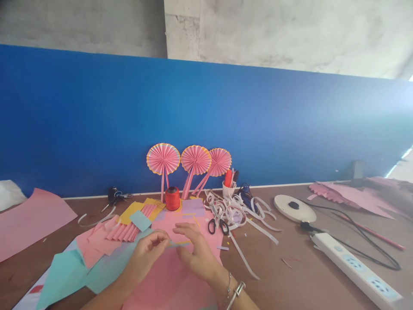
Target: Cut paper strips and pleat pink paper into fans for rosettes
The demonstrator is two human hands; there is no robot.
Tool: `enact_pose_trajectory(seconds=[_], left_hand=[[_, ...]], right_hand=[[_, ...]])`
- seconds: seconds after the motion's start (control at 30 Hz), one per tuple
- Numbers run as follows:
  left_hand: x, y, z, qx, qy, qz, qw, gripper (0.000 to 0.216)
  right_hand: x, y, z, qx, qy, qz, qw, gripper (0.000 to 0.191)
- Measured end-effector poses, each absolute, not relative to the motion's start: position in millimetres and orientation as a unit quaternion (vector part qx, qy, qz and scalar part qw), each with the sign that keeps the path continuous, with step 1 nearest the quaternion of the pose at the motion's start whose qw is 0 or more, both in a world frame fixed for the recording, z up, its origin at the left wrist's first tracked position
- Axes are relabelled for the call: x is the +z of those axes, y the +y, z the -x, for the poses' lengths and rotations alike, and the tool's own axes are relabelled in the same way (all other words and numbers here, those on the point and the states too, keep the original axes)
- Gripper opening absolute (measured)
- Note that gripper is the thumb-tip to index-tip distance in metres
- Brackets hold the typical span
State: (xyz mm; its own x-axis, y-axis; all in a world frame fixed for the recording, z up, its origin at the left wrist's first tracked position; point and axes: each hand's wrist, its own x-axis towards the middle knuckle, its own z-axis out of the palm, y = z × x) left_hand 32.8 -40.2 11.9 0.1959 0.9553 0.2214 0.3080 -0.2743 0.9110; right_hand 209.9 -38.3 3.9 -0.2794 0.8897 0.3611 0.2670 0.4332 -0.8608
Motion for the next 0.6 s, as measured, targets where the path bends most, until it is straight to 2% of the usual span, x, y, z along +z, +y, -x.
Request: enact_pose_trajectory(seconds=[0.13,0.27,0.43,0.6], left_hand=[[9,-41,-35,0.430,0.467,-0.650,0.417,0.023],[3,-40,-36,0.401,0.490,-0.661,0.403,0.021],[2,-42,-38,0.407,0.495,-0.685,0.347,0.014],[1,-41,-40,0.412,0.500,-0.687,0.330,0.020]], right_hand=[[5,-39,-208,0.436,-0.669,0.459,0.389,0.013],[6,-37,-207,0.441,-0.648,0.480,0.394,0.014],[5,-35,-210,0.455,-0.664,0.474,0.358,0.015],[-4,-27,-215,0.422,-0.666,0.489,0.374,0.013]])
